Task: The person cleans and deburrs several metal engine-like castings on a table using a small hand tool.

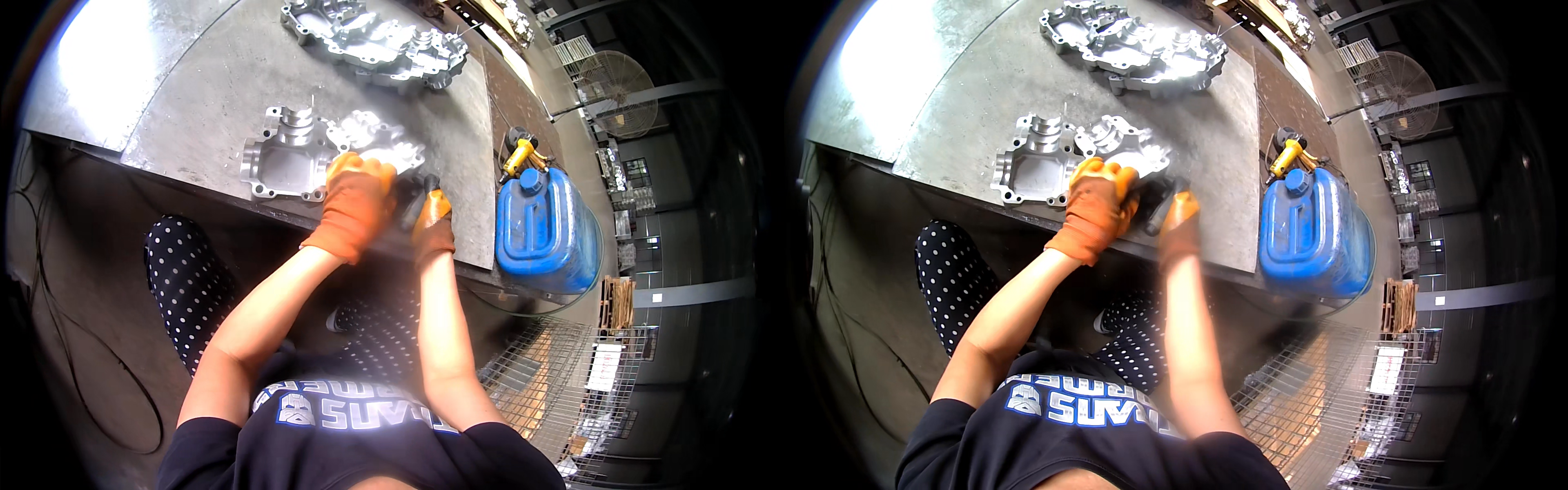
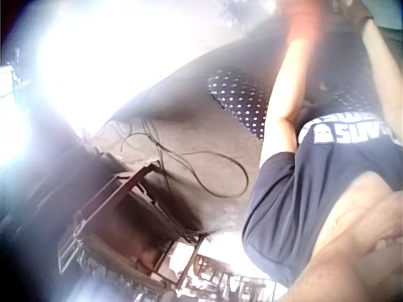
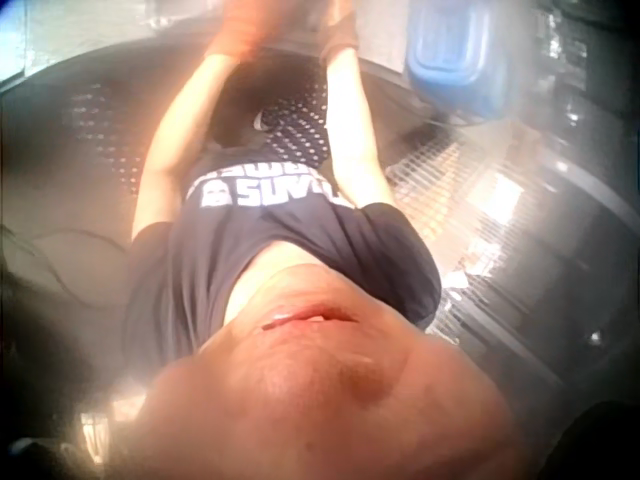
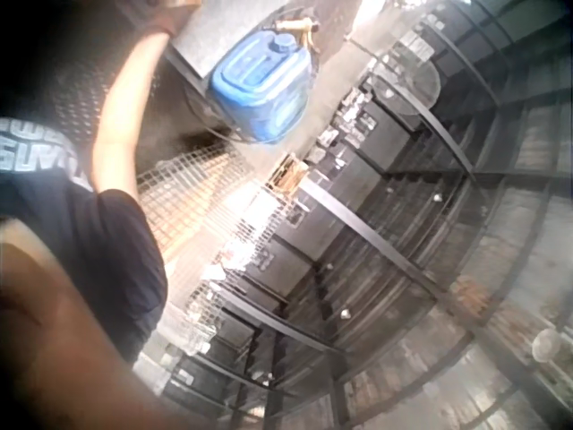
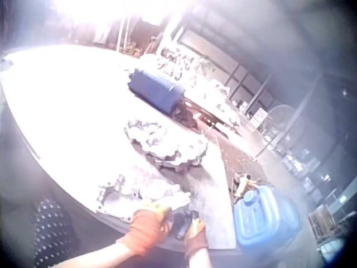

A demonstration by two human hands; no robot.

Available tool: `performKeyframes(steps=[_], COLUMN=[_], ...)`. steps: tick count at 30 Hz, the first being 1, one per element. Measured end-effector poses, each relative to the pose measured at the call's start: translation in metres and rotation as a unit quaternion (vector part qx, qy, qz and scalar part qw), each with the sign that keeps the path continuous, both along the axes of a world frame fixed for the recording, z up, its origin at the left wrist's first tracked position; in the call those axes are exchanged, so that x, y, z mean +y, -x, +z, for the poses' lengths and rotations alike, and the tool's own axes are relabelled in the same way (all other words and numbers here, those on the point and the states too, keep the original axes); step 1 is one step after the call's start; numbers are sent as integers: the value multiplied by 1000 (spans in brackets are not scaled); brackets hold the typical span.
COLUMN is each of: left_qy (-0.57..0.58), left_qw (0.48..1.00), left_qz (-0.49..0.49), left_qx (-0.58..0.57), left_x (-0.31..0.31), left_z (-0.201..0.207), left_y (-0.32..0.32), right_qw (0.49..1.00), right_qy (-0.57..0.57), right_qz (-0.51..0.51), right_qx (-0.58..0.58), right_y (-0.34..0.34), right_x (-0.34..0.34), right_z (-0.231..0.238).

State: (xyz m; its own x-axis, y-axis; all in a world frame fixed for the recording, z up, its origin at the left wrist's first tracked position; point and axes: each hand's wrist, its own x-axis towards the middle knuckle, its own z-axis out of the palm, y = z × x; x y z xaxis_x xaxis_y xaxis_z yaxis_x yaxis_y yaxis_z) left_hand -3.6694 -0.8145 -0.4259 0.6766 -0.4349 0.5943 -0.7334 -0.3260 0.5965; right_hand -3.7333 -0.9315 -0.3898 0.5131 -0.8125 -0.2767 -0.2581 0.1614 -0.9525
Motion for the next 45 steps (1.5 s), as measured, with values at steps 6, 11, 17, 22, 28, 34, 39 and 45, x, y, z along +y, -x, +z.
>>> performKeyframes(steps=[6, 11, 17, 22, 28, 34, 39, 45], left_qy=[444, 75, 106, -109, -277, -279, -237, -431], left_qw=[742, 992, 951, 963, 917, 873, 941, 900], left_qz=[-140, 78, 200, 198, 261, 373, 84, 58], left_qx=[483, 73, 209, -145, -117, -143, -228, -5], left_x=[68, 115, 169, 174, 229, 153, 9, -75], left_z=[23, -13, 15, 32, -9, 21, 13, 35], left_y=[-12, -20, -15, -49, -171, -190, -208, -237], right_qw=[979, 957, 967, 933, 901, 721, 708, 693], right_qy=[-37, -90, -33, -194, -176, 684, 664, 679], right_qz=[184, 232, 199, 171, 215, 31, 78, 73], right_qx=[-76, -147, -158, -250, -333, 106, 229, 231], right_y=[7, -30, -70, -145, -151, -19, 25, 25], right_x=[6, 49, 93, 127, 98, -58, -90, -85], right_z=[-11, -23, -44, -88, -39, -46, -61, -58])
